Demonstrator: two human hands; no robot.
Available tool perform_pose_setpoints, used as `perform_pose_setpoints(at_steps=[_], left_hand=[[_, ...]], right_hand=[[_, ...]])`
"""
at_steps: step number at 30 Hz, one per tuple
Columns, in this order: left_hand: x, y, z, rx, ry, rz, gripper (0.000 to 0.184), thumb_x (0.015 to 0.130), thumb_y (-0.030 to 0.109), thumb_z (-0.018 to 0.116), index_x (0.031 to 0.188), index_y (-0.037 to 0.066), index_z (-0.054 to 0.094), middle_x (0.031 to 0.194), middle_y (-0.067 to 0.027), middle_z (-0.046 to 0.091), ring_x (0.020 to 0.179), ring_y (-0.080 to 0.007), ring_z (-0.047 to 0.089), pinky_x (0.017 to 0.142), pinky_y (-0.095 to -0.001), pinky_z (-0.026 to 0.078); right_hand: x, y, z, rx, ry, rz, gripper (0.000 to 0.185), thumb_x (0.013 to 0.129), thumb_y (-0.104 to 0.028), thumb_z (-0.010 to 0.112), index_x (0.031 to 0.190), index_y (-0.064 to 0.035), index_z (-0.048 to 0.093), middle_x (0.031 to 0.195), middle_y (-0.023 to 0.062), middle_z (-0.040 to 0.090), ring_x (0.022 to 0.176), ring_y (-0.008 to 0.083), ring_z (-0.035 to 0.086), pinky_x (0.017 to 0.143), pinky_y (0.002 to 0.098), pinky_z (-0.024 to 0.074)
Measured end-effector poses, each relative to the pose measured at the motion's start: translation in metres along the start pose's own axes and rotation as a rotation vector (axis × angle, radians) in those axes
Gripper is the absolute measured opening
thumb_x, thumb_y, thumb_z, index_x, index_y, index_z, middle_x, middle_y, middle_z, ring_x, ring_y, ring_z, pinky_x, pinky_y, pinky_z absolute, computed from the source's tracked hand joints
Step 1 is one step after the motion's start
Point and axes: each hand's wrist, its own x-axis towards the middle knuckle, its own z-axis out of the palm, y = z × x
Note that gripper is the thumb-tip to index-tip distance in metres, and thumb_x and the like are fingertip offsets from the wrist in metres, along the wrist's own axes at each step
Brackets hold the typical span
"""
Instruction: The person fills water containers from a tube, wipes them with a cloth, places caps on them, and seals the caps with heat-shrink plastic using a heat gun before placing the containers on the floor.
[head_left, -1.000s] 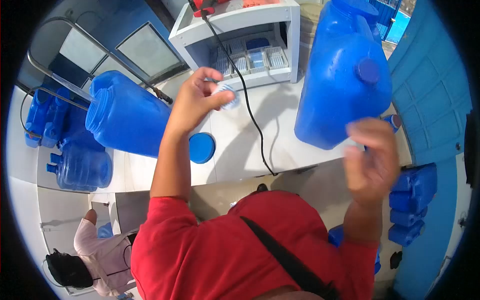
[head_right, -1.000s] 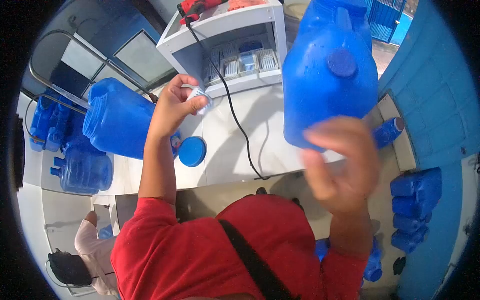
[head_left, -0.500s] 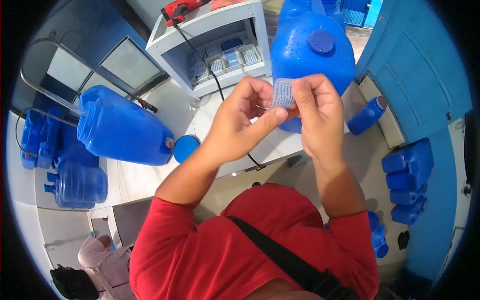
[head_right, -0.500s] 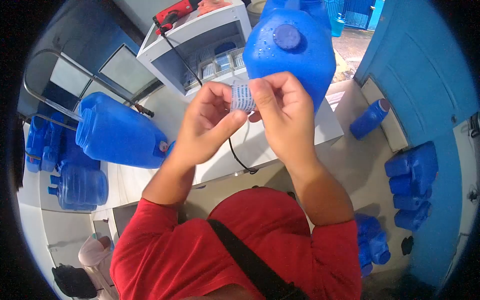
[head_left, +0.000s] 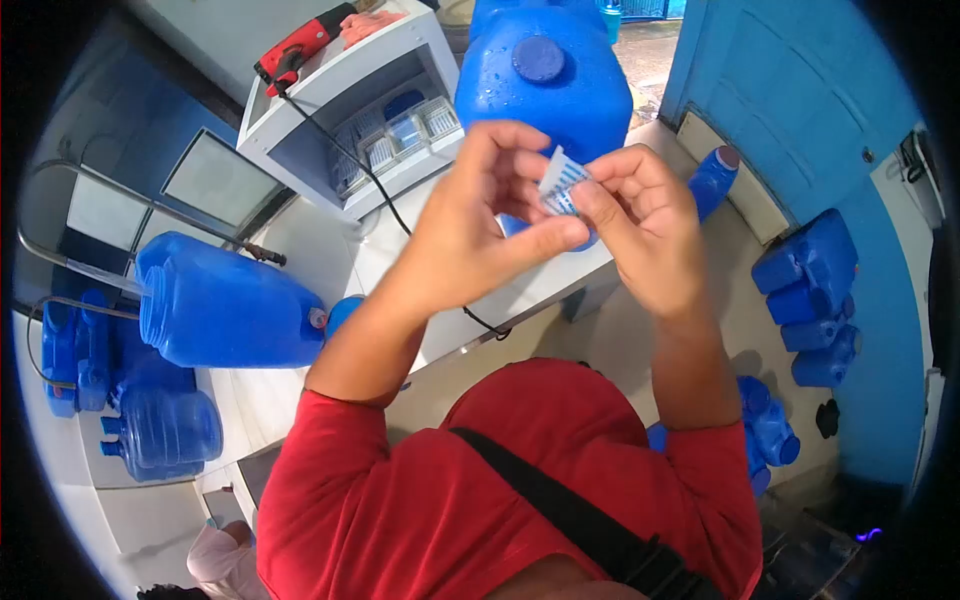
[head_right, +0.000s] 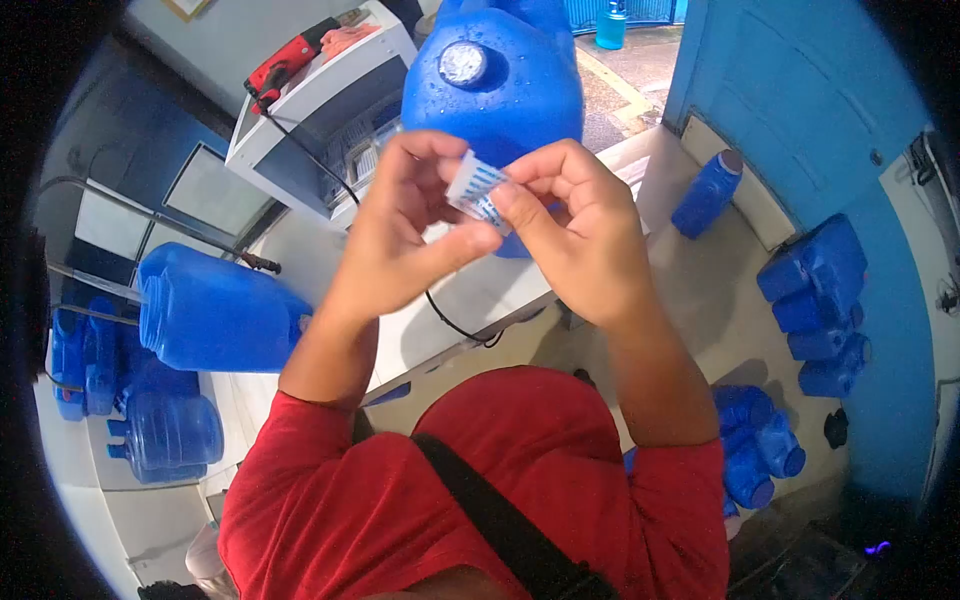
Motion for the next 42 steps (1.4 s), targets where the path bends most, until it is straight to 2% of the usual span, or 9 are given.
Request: perform_pose_setpoints(at_steps=[6,8,11,13,14,17,27,31,42], left_hand=[[0.000,-0.005,0.003,-0.091,0.063,-0.106,0.029,0.093,0.008,0.071,0.115,0.002,0.053,0.099,-0.0054,0.067,0.083,-0.0076,0.063,0.075,-0.0222,0.053],[0.004,-0.003,-0.004,-0.084,0.086,-0.127,0.028,0.093,0.008,0.071,0.114,0.002,0.054,0.098,-0.0053,0.067,0.080,-0.0073,0.063,0.074,-0.0217,0.053],[0.019,0.006,-0.016,0.182,0.013,-0.007,0.033,0.090,0.008,0.072,0.118,0.003,0.055,0.105,-0.0073,0.068,0.086,-0.0128,0.064,0.079,-0.0267,0.052],[0.041,0.017,-0.027,0.610,0.050,0.546,0.044,0.086,0.008,0.074,0.125,0.002,0.055,0.113,-0.0101,0.067,0.099,-0.0234,0.064,0.089,-0.0340,0.050],[0.052,0.023,-0.034,0.700,0.011,0.595,0.049,0.090,0.006,0.070,0.136,0.003,0.052,0.138,-0.0117,0.058,0.120,-0.0245,0.056,0.103,-0.0396,0.044],[0.086,0.023,-0.046,0.890,-0.170,0.720,0.048,0.089,0.004,0.069,0.134,0.007,0.056,0.133,-0.0118,0.062,0.118,-0.0285,0.058,0.103,-0.0395,0.044],[0.091,0.024,-0.039,1.005,0.016,0.352,0.092,0.062,0.055,0.088,0.133,0.007,0.054,0.100,-0.0119,0.069,0.091,-0.0255,0.067,0.079,-0.0357,0.054],[0.093,0.011,-0.076,0.889,0.081,0.507,0.087,0.070,0.053,0.085,0.135,0.006,0.051,0.101,-0.0134,0.069,0.094,-0.0238,0.067,0.082,-0.0349,0.054],[0.132,-0.073,-0.355,1.345,0.569,-0.514,0.092,0.082,0.078,0.055,0.127,-0.002,0.061,0.111,-0.0256,0.068,0.108,-0.0363,0.066,0.095,-0.0432,0.050]], right_hand=[[-0.005,0.000,-0.009,0.095,0.062,-0.030,0.010,0.093,-0.008,0.068,0.097,-0.0025,0.061,0.097,0.0045,0.066,0.085,0.0086,0.060,0.074,0.0239,0.0486],[-0.001,-0.010,-0.021,-0.344,-0.051,-0.408,0.010,0.090,-0.008,0.071,0.091,-0.0031,0.062,0.100,0.0045,0.065,0.087,0.0108,0.059,0.075,0.0281,0.0481],[0.005,-0.028,-0.020,-0.246,-0.113,-0.474,0.015,0.085,-0.011,0.076,0.090,-0.0031,0.064,0.098,0.0051,0.066,0.088,0.0126,0.059,0.073,0.0302,0.0469],[0.011,-0.039,-0.026,-0.271,-0.007,-0.446,0.016,0.085,-0.012,0.076,0.090,-0.0030,0.065,0.097,0.0056,0.067,0.087,0.0118,0.059,0.073,0.0288,0.0466],[0.014,-0.042,-0.028,-0.295,0.102,-0.409,0.016,0.085,-0.013,0.077,0.091,-0.0029,0.065,0.097,0.0061,0.067,0.087,0.0110,0.059,0.073,0.0274,0.0463],[0.031,-0.047,-0.032,-0.248,0.247,-0.502,0.016,0.088,-0.016,0.075,0.092,-0.0027,0.067,0.094,0.0059,0.069,0.085,0.0101,0.058,0.072,0.0268,0.0460],[0.072,-0.034,-0.033,-0.516,0.218,-0.274,0.026,0.092,-0.025,0.070,0.099,-0.0003,0.068,0.089,0.0076,0.068,0.085,0.0141,0.062,0.074,0.0300,0.0484],[0.094,-0.037,-0.020,-0.545,0.041,-0.339,0.024,0.091,-0.025,0.070,0.099,-0.0024,0.068,0.090,0.0091,0.070,0.081,0.0199,0.062,0.074,0.0330,0.0495],[0.083,-0.067,0.016,-1.135,-0.053,-0.444,0.016,0.083,-0.022,0.077,0.094,-0.0128,0.069,0.084,0.0031,0.069,0.101,0.0250,0.058,0.094,0.0431,0.0339]])
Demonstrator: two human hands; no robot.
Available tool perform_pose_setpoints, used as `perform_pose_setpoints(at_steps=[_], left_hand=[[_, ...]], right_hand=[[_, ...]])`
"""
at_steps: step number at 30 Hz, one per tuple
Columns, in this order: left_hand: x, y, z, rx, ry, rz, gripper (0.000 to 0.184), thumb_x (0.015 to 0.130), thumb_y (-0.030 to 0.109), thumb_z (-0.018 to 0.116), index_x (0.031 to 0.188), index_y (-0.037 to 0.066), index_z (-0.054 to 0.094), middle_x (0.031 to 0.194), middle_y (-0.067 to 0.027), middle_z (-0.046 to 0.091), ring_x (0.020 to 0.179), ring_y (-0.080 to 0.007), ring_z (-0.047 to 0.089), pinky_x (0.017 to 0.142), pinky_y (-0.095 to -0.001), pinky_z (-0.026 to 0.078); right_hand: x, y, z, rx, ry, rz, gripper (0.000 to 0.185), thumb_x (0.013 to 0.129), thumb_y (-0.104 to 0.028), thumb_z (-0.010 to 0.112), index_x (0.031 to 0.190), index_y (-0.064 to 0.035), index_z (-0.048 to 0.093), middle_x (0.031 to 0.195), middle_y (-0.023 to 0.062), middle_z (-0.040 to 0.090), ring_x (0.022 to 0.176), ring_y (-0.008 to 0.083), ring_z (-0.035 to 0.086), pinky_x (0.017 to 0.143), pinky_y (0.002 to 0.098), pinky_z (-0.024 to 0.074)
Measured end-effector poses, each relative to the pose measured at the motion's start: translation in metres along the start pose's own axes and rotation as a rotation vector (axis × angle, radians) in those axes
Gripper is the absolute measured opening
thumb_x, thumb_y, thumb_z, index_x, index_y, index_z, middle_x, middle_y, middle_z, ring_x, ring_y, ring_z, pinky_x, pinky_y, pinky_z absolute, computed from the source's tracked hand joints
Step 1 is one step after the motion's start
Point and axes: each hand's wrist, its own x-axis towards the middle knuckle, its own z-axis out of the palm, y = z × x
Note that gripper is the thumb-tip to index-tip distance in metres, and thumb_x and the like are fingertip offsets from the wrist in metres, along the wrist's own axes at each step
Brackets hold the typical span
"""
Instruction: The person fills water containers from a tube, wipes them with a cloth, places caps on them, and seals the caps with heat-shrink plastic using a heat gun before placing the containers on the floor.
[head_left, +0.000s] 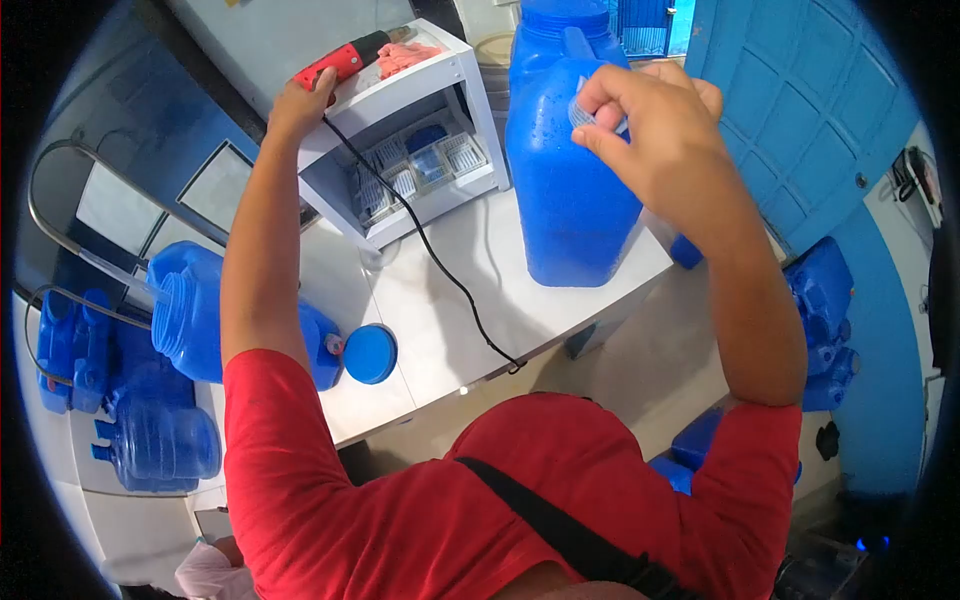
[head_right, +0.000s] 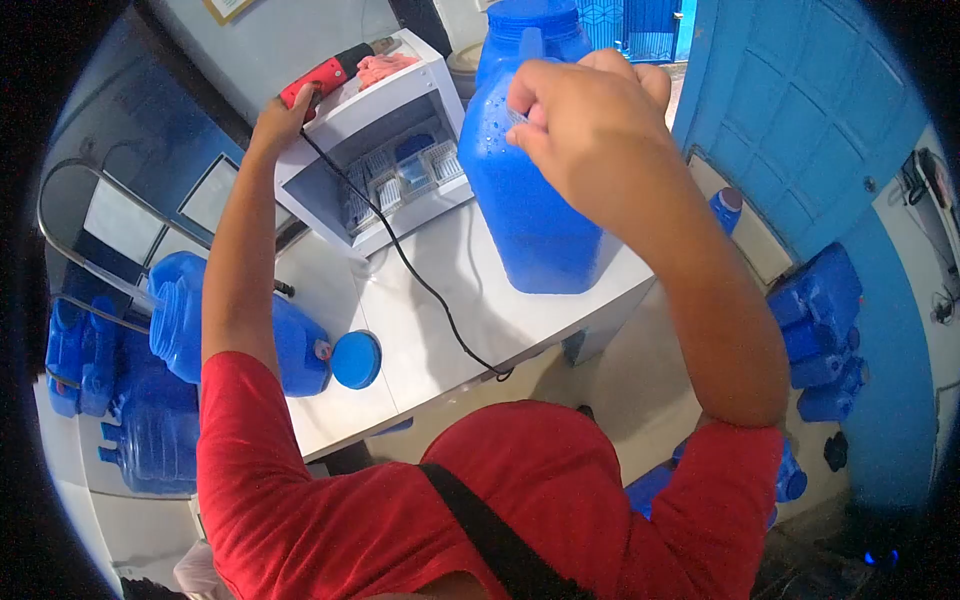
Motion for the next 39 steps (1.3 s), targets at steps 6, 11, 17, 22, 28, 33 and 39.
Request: perform_pose_setpoints(at_steps=[6,11,17,22,28,33,39], left_hand=[[0.037,-0.036,0.020,-0.481,-0.469,-0.247,0.070,0.084,0.076,0.058,0.110,0.012,0.069,0.093,-0.0058,0.069,0.083,-0.0154,0.064,0.074,-0.0293,0.050],[0.046,-0.025,0.032,-0.872,-0.480,-0.324,0.031,0.087,0.046,0.075,0.105,0.023,0.068,0.084,0.0028,0.068,0.071,-0.0085,0.063,0.061,-0.0236,0.050],[0.036,-0.020,-0.004,-0.979,-0.308,-0.392,0.025,0.086,0.040,0.078,0.098,0.021,0.067,0.079,0.0040,0.067,0.065,-0.0081,0.060,0.058,-0.0224,0.047],[-0.035,0.025,-0.076,-1.183,-0.175,-0.199,0.032,0.087,0.036,0.077,0.101,0.009,0.066,0.086,-0.0014,0.069,0.076,-0.0124,0.065,0.073,-0.0252,0.052],[-0.181,0.133,-0.113,-1.619,-0.074,0.266,0.042,0.087,0.015,0.073,0.112,-0.006,0.048,0.099,-0.0129,0.065,0.087,-0.0214,0.067,0.086,-0.0336,0.054],[-0.321,0.220,-0.100,-1.356,-0.093,0.321,0.062,0.090,0.018,0.072,0.125,-0.005,0.026,0.110,-0.0188,0.056,0.087,-0.0194,0.062,0.076,-0.0330,0.053],[-0.398,0.284,-0.017,-1.068,0.135,0.833,0.062,0.084,-0.006,0.058,0.134,-0.009,0.020,0.120,-0.0296,0.043,0.106,-0.0449,0.055,0.091,-0.0446,0.046]], right_hand=[[-0.004,-0.010,0.013,-0.117,0.136,-0.083,0.026,0.078,-0.019,0.080,0.098,-0.0090,0.067,0.100,0.0073,0.067,0.097,0.0306,0.061,0.088,0.0449,0.0463],[0.001,-0.011,0.017,-0.082,0.020,0.216,0.040,0.077,-0.019,0.081,0.110,-0.0076,0.063,0.110,0.0115,0.062,0.106,0.0358,0.060,0.091,0.0440,0.0498],[-0.012,-0.007,0.018,-0.017,0.184,0.135,0.058,0.072,-0.025,0.086,0.122,-0.0067,0.062,0.120,0.0160,0.059,0.111,0.0334,0.059,0.094,0.0416,0.0496],[-0.021,-0.015,-0.020,0.069,0.366,0.028,0.055,0.076,-0.023,0.083,0.124,-0.0063,0.063,0.115,0.0139,0.061,0.108,0.0294,0.059,0.094,0.0378,0.0488],[-0.029,-0.025,-0.037,0.295,0.328,-0.086,0.056,0.083,-0.025,0.080,0.131,-0.0026,0.059,0.124,0.0110,0.061,0.107,0.0197,0.058,0.097,0.0342,0.0463],[-0.040,-0.024,-0.035,0.626,0.270,-0.041,0.064,0.084,-0.029,0.081,0.135,-0.0006,0.055,0.127,0.0131,0.060,0.109,0.0203,0.058,0.098,0.0339,0.0457],[-0.096,0.014,-0.032,0.691,0.357,0.158,0.045,0.089,-0.018,0.078,0.125,0.0026,0.059,0.116,0.0112,0.065,0.104,0.0199,0.062,0.095,0.0355,0.0480]])
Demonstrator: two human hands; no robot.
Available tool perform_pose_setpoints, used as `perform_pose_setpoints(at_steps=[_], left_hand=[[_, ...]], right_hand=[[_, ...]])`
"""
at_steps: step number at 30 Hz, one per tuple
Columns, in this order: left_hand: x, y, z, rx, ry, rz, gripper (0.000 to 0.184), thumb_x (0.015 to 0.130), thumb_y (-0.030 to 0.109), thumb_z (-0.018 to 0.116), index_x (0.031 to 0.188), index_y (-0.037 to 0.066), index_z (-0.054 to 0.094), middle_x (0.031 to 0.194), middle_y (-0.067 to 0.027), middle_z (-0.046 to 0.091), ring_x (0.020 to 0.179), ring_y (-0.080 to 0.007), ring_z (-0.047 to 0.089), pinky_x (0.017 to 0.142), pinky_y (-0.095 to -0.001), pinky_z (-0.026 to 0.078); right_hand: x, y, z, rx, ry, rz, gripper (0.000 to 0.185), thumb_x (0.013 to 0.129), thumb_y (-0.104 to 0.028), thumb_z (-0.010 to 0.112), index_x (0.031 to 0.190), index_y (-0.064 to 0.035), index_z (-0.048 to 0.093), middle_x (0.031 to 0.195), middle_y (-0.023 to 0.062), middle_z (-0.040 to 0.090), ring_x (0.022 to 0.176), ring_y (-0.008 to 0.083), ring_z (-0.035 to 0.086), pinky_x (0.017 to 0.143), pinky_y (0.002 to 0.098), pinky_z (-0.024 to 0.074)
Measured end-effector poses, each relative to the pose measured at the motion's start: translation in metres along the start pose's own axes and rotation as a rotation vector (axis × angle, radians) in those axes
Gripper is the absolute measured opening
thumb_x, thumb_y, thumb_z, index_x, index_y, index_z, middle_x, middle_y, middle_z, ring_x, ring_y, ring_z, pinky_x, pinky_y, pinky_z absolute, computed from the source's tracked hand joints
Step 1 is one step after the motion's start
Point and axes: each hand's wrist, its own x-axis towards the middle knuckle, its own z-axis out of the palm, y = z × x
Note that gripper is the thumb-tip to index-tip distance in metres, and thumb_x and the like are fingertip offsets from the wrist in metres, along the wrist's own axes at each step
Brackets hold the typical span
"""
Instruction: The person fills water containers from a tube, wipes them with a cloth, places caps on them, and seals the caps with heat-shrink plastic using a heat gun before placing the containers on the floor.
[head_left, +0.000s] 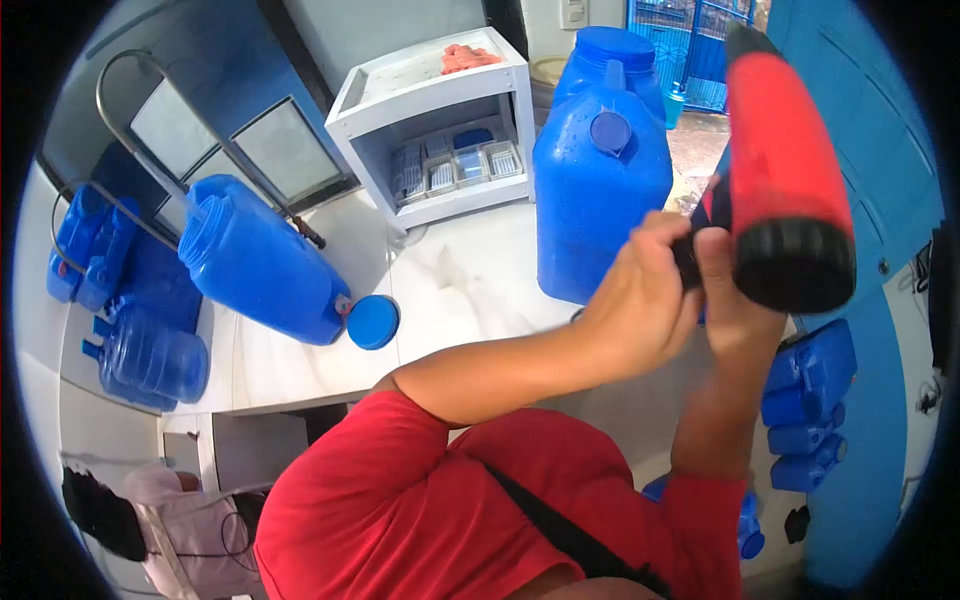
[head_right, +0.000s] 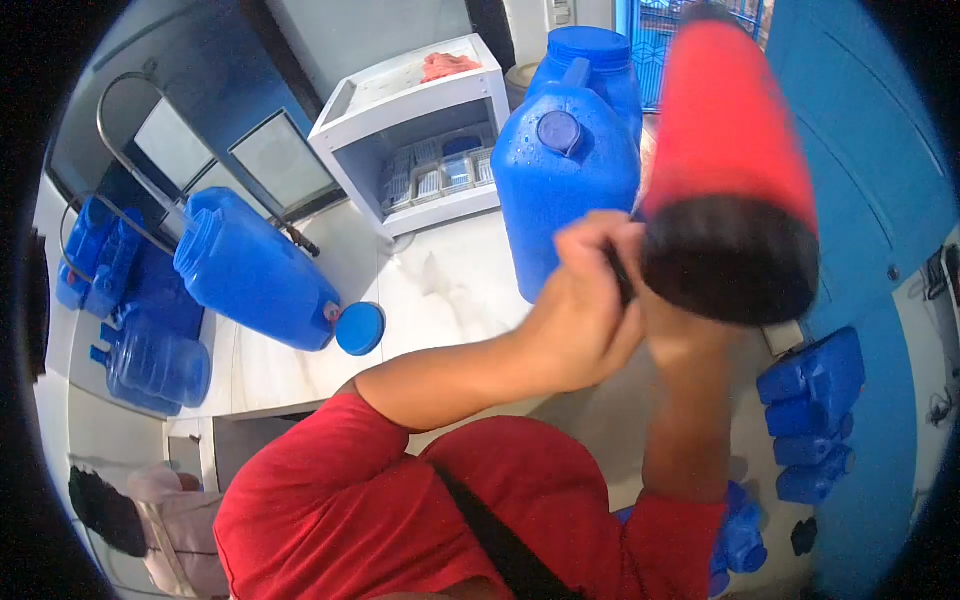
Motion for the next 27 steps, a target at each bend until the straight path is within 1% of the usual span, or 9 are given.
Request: perform_pose_setpoints(at_steps=[5,7,9,14,16,20,22,26,27], left_hand=[[-0.005,0.007,0.028,-0.060,-0.208,-0.009,0.053,0.082,0.002,0.068,0.127,-0.005,0.040,0.119,-0.0271,0.051,0.109,-0.0447,0.055,0.093,-0.0445,0.046],[0.003,0.018,0.011,-0.052,-0.338,0.019,0.061,0.080,0.023,0.081,0.125,-0.003,0.048,0.120,-0.0236,0.053,0.112,-0.0436,0.053,0.096,-0.0458,0.044],[0.019,0.009,-0.014,0.112,-0.293,0.081,0.084,0.072,0.041,0.087,0.130,-0.003,0.046,0.123,-0.0218,0.052,0.115,-0.0406,0.052,0.099,-0.0467,0.042],[0.059,-0.043,-0.069,0.647,0.091,-0.103,0.097,0.068,0.049,0.087,0.132,-0.009,0.042,0.119,-0.0244,0.054,0.109,-0.0417,0.055,0.095,-0.0476,0.046],[0.069,-0.043,-0.067,0.560,0.046,-0.289,0.098,0.069,0.047,0.087,0.133,-0.010,0.040,0.114,-0.0245,0.060,0.104,-0.0388,0.061,0.087,-0.0441,0.052],[0.082,-0.058,-0.064,0.628,-0.013,-0.281,0.090,0.072,0.033,0.087,0.137,-0.007,0.038,0.110,-0.0214,0.065,0.100,-0.0358,0.065,0.081,-0.0427,0.055],[0.088,-0.066,-0.075,0.513,-0.214,-0.164,0.079,0.077,0.016,0.080,0.142,0.001,0.037,0.116,-0.0159,0.066,0.109,-0.0288,0.065,0.092,-0.0386,0.052],[0.110,-0.073,-0.098,0.328,-0.494,0.008,0.082,0.072,-0.004,0.069,0.146,0.006,0.035,0.118,-0.0121,0.066,0.109,-0.0274,0.064,0.097,-0.0374,0.050],[0.115,-0.073,-0.102,0.328,-0.578,0.038,0.087,0.070,-0.007,0.067,0.149,0.008,0.033,0.118,-0.0113,0.066,0.110,-0.0270,0.063,0.098,-0.0365,0.049]], right_hand=[[-0.018,0.028,-0.039,-0.006,0.092,-0.054,0.036,0.089,-0.005,0.075,0.121,0.0045,0.059,0.109,0.0115,0.066,0.097,0.0184,0.064,0.090,0.0355,0.0515],[-0.043,0.099,-0.083,-0.226,0.134,-0.083,0.037,0.089,-0.002,0.073,0.122,0.0046,0.058,0.109,0.0115,0.065,0.096,0.0183,0.064,0.089,0.0349,0.0516],[-0.045,0.059,-0.098,-0.271,0.050,-0.068,0.039,0.088,0.000,0.071,0.124,0.0047,0.056,0.110,0.0112,0.063,0.095,0.0183,0.063,0.088,0.0345,0.0511],[-0.066,0.020,-0.126,-0.079,0.036,0.182,0.041,0.093,-0.016,0.063,0.128,0.0036,0.054,0.102,0.0074,0.060,0.090,0.0173,0.057,0.084,0.0339,0.0474],[-0.076,0.017,-0.128,-0.054,-0.046,0.103,0.043,0.094,-0.024,0.062,0.127,0.0028,0.055,0.100,0.0073,0.060,0.090,0.0172,0.057,0.082,0.0323,0.0464],[-0.105,0.050,-0.160,-0.370,-0.237,0.177,0.050,0.093,-0.036,0.062,0.126,0.0016,0.055,0.099,0.0078,0.061,0.090,0.0166,0.057,0.081,0.0306,0.0455],[-0.109,0.043,-0.159,-0.168,-0.174,0.261,0.048,0.093,-0.035,0.064,0.124,0.0014,0.057,0.098,0.0077,0.062,0.088,0.0162,0.058,0.079,0.0313,0.0466],[-0.103,0.019,-0.145,-0.076,-0.113,0.357,0.038,0.092,-0.030,0.067,0.114,0.0003,0.062,0.094,0.0078,0.065,0.085,0.0162,0.061,0.076,0.0331,0.0494],[-0.109,0.021,-0.136,-0.141,-0.115,0.218,0.033,0.091,-0.028,0.068,0.109,-0.0004,0.064,0.093,0.0079,0.065,0.084,0.0164,0.062,0.076,0.0336,0.0503]])
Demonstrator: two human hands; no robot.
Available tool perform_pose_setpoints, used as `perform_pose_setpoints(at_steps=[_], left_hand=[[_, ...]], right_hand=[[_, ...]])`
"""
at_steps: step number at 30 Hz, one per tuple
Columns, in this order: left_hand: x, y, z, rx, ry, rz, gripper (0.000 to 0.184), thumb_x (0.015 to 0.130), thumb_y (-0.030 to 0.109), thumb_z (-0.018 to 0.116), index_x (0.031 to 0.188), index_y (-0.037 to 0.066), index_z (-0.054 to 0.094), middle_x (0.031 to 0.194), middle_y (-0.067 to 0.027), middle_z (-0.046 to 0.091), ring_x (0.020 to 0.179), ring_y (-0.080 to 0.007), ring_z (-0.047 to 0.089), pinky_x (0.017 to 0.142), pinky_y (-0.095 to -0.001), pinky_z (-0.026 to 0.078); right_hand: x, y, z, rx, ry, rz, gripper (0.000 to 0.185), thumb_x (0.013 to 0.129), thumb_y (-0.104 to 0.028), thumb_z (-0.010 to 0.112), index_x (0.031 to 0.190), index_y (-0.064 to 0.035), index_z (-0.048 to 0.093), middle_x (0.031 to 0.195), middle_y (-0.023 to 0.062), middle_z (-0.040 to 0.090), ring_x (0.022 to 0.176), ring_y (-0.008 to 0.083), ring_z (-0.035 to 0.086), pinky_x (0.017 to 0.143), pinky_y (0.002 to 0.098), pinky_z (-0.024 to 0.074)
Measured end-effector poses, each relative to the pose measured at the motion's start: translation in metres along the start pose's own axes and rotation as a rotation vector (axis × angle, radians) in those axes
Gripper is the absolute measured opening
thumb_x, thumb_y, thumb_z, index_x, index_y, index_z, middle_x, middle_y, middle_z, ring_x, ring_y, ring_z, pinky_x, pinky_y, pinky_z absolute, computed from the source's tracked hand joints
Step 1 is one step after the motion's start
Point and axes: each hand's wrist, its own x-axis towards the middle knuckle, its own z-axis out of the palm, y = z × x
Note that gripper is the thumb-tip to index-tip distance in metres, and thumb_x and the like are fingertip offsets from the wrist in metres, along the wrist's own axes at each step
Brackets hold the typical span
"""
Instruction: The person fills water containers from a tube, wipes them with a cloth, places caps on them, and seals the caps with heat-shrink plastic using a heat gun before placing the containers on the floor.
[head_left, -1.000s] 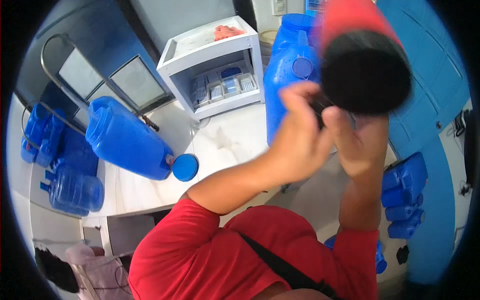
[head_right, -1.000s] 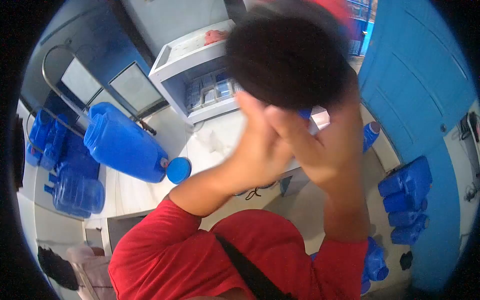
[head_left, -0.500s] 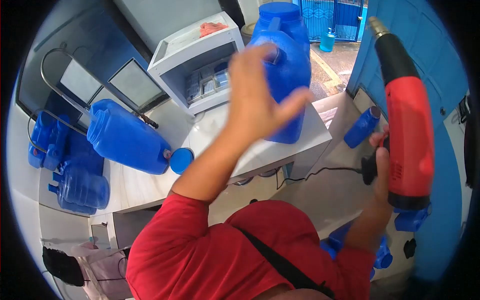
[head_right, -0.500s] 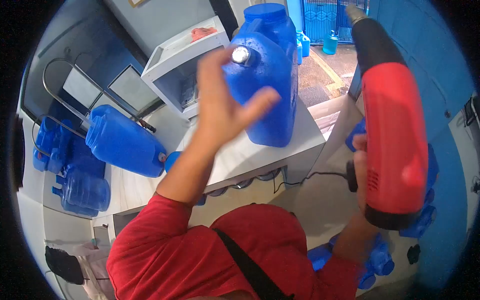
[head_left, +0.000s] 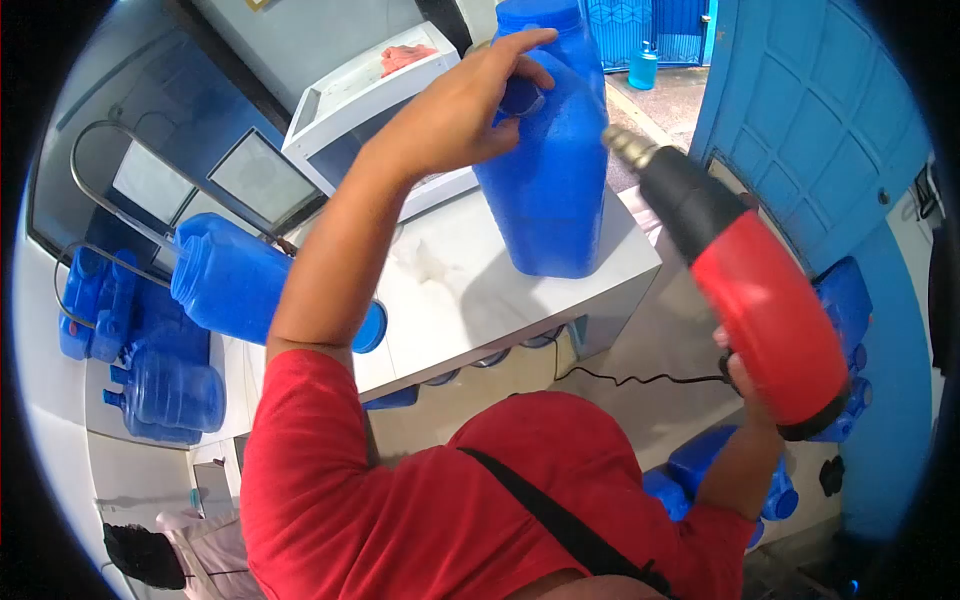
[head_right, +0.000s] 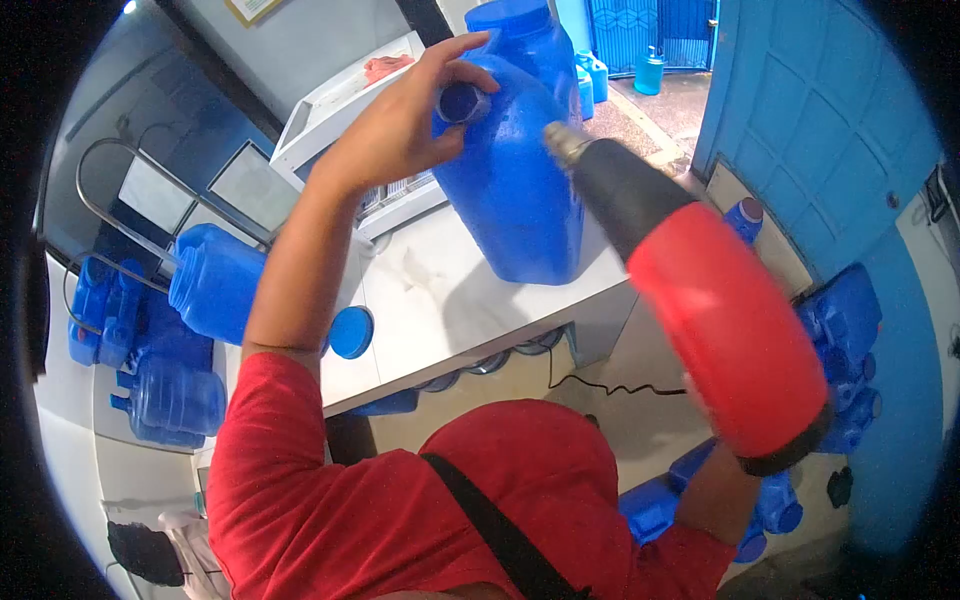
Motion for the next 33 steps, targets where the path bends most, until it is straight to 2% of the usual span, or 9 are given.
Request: perform_pose_setpoints(at_steps=[5,11,17,20,23,25,29,31,33], left_hand=[[0.002,-0.011,-0.007,0.003,-0.113,0.110,0.099,0.067,-0.012,0.064,0.155,0.012,0.027,0.120,-0.0104,0.065,0.112,-0.0264,0.061,0.100,-0.0366,0.047],[-0.002,-0.019,-0.011,-0.081,-0.155,0.103,0.103,0.067,-0.015,0.059,0.158,0.013,0.020,0.126,-0.0128,0.062,0.118,-0.0277,0.058,0.103,-0.0384,0.045],[-0.006,-0.022,-0.017,-0.270,-0.112,0.105,0.086,0.079,-0.014,0.054,0.155,0.004,0.019,0.132,-0.0242,0.054,0.116,-0.0324,0.062,0.102,-0.0435,0.049],[-0.015,-0.044,-0.017,-0.274,-0.140,0.077,0.108,0.066,-0.021,0.046,0.159,0.011,0.000,0.137,-0.0259,0.049,0.119,-0.0344,0.061,0.104,-0.0438,0.049],[-0.024,-0.048,-0.019,-0.401,-0.082,0.049,0.109,0.068,-0.021,0.047,0.158,0.014,-0.004,0.136,-0.0264,0.049,0.119,-0.0348,0.060,0.102,-0.0435,0.050],[-0.028,-0.039,-0.019,-0.535,0.075,-0.030,0.091,0.074,-0.016,0.051,0.155,0.013,0.025,0.133,-0.0250,0.054,0.117,-0.0363,0.060,0.099,-0.0446,0.051],[-0.022,-0.046,-0.013,-0.314,0.189,0.043,0.079,0.080,-0.008,0.057,0.152,0.010,0.029,0.120,-0.0138,0.064,0.102,-0.0246,0.067,0.089,-0.0373,0.053],[-0.020,-0.034,-0.020,0.072,0.141,-0.087,0.046,0.093,0.016,0.062,0.137,0.007,0.049,0.097,-0.0116,0.069,0.085,-0.0217,0.071,0.075,-0.0366,0.055],[-0.016,-0.015,-0.020,0.209,0.073,-0.179,0.041,0.094,0.028,0.063,0.129,0.008,0.055,0.087,-0.0095,0.069,0.079,-0.0226,0.070,0.073,-0.0367,0.055]], right_hand=[[0.021,0.010,0.022,-0.765,0.015,-0.335,0.026,0.088,-0.024,0.070,0.101,-0.0014,0.067,0.088,0.0085,0.067,0.081,0.0177,0.063,0.074,0.0337,0.0516],[0.022,0.031,0.029,0.086,-0.135,0.013,0.032,0.088,-0.028,0.068,0.103,0.0003,0.066,0.086,0.0084,0.065,0.077,0.0179,0.061,0.073,0.0345,0.0508],[0.029,0.011,0.043,0.166,-0.064,-0.011,0.046,0.091,-0.042,0.066,0.105,0.0014,0.064,0.084,0.0077,0.063,0.076,0.0173,0.059,0.067,0.0325,0.0481],[0.019,0.021,0.031,0.261,-0.048,0.120,0.049,0.090,-0.045,0.067,0.105,0.0016,0.064,0.083,0.0074,0.062,0.073,0.0172,0.059,0.065,0.0316,0.0473],[0.014,0.027,0.028,0.110,-0.081,0.439,0.021,0.089,-0.021,0.067,0.099,-0.0023,0.068,0.088,0.0077,0.069,0.080,0.0169,0.065,0.072,0.0324,0.0515],[0.016,0.011,0.045,0.335,-0.121,0.123,0.028,0.090,-0.028,0.067,0.099,-0.0013,0.067,0.087,0.0080,0.067,0.079,0.0174,0.064,0.072,0.0320,0.0509],[0.030,0.006,0.058,0.381,-0.098,0.097,0.059,0.088,-0.047,0.066,0.116,0.0048,0.062,0.096,0.0120,0.065,0.076,0.0193,0.064,0.066,0.0335,0.0516],[0.030,0.010,0.055,0.394,-0.092,0.095,0.058,0.088,-0.046,0.066,0.116,0.0045,0.061,0.099,0.0127,0.065,0.076,0.0201,0.064,0.067,0.0346,0.0527],[0.026,0.014,0.051,0.403,-0.086,0.144,0.061,0.087,-0.047,0.067,0.118,0.0045,0.060,0.100,0.0126,0.065,0.076,0.0199,0.064,0.067,0.0348,0.0526]])
